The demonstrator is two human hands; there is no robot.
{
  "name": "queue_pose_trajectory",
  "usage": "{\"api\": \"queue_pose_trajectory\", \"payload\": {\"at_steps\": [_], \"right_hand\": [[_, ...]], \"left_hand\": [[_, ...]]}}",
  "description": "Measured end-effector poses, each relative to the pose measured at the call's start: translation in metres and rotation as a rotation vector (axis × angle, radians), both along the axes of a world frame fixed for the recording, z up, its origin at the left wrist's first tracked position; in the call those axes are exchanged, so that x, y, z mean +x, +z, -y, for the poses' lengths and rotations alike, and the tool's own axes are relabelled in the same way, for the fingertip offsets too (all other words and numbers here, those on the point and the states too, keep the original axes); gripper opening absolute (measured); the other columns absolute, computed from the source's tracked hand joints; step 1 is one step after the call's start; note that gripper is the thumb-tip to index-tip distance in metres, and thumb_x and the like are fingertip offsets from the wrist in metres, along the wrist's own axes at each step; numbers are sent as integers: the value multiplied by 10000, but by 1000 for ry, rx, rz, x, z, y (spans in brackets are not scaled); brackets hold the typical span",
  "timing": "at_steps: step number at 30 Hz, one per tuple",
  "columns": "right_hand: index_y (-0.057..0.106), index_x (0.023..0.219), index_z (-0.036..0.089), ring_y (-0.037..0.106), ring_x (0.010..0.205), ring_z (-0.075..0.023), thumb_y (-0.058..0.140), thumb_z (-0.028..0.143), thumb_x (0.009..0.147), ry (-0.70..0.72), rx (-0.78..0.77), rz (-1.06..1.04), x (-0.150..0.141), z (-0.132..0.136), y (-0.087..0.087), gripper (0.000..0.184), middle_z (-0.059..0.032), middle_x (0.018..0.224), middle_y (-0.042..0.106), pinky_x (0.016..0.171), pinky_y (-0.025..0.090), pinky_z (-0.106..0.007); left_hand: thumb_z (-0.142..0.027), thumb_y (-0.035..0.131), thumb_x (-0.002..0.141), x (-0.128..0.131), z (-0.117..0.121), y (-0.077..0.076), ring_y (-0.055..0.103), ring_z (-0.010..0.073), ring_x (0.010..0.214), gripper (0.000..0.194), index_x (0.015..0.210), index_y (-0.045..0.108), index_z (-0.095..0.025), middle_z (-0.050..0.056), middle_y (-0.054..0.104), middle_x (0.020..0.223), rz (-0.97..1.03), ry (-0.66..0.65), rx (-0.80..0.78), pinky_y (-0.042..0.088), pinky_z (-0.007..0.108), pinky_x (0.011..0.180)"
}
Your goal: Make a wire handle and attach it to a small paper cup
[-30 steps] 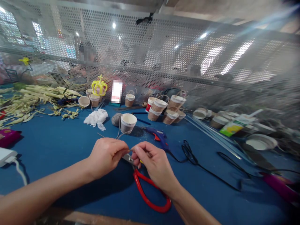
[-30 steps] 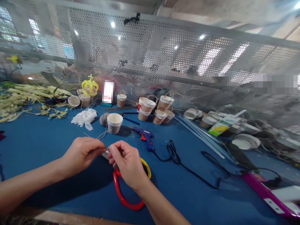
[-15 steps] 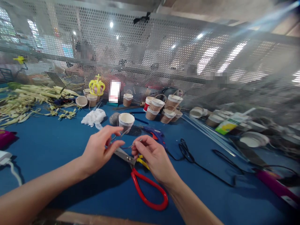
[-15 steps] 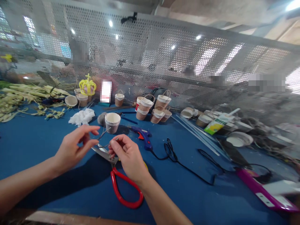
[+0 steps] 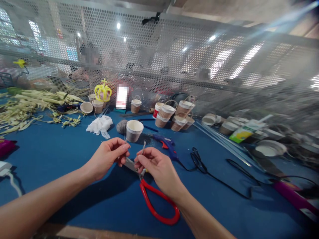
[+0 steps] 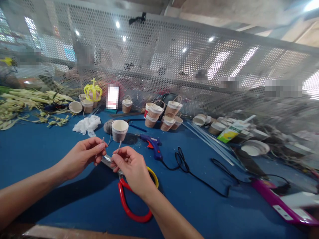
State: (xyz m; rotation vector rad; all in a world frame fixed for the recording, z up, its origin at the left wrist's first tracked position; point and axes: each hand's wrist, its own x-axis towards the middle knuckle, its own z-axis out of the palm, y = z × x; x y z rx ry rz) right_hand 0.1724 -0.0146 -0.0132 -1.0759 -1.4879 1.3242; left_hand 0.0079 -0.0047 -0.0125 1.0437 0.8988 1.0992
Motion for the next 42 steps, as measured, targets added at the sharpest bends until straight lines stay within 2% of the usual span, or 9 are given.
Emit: {"api": "queue_pose_trajectory", "payload": {"at_steps": [6,14,19,27,37,42], "right_hand": [[582,808,159,571,554,-98,576,318,757,-90,74,64,2,0,2,167,8,646,595,545,484,-234],[567,897,153,556,532,-96,585,284,731,-94,86,94,2,1,4,213,32,604,554,528,486,-229],[570,901,151,555,533,-92,564,285,751,-110,110,125,2,1,2,202,26,619,548,507,480,-216],[587,930,152,559,542,-93,539,293,787,-109,163,183,6,1,3,206,12,634,557,519,487,-216],[589,900,144,552,515,-91,514,298,793,-127,164,210,6,-3,-2,202,9,620,567,488,481,-210],[595,872,151,553,508,-95,512,287,790,-143,175,247,5,-2,-1,179,5,617,580,487,482,-215]], "left_hand": [[-367,685,664,2,2,-3,531,69,462,291,712,524,-129,-4,614,624,67,-70,-12,417,204,460],[-373,644,716,0,2,-3,562,92,483,279,830,542,-140,-1,624,625,64,-129,45,429,221,484],[-303,691,681,-1,1,-3,480,37,484,215,719,584,-121,-19,603,641,58,-109,71,370,174,472],[-267,781,555,3,1,-6,490,42,476,254,598,576,-122,-22,606,621,235,-58,-58,377,180,480],[-266,752,610,3,-2,-12,504,48,492,213,670,613,-117,-24,581,574,218,-128,-85,392,176,502],[-266,755,606,3,-1,-12,501,49,490,215,667,614,-116,-23,576,571,231,-115,-89,395,175,498]]}}
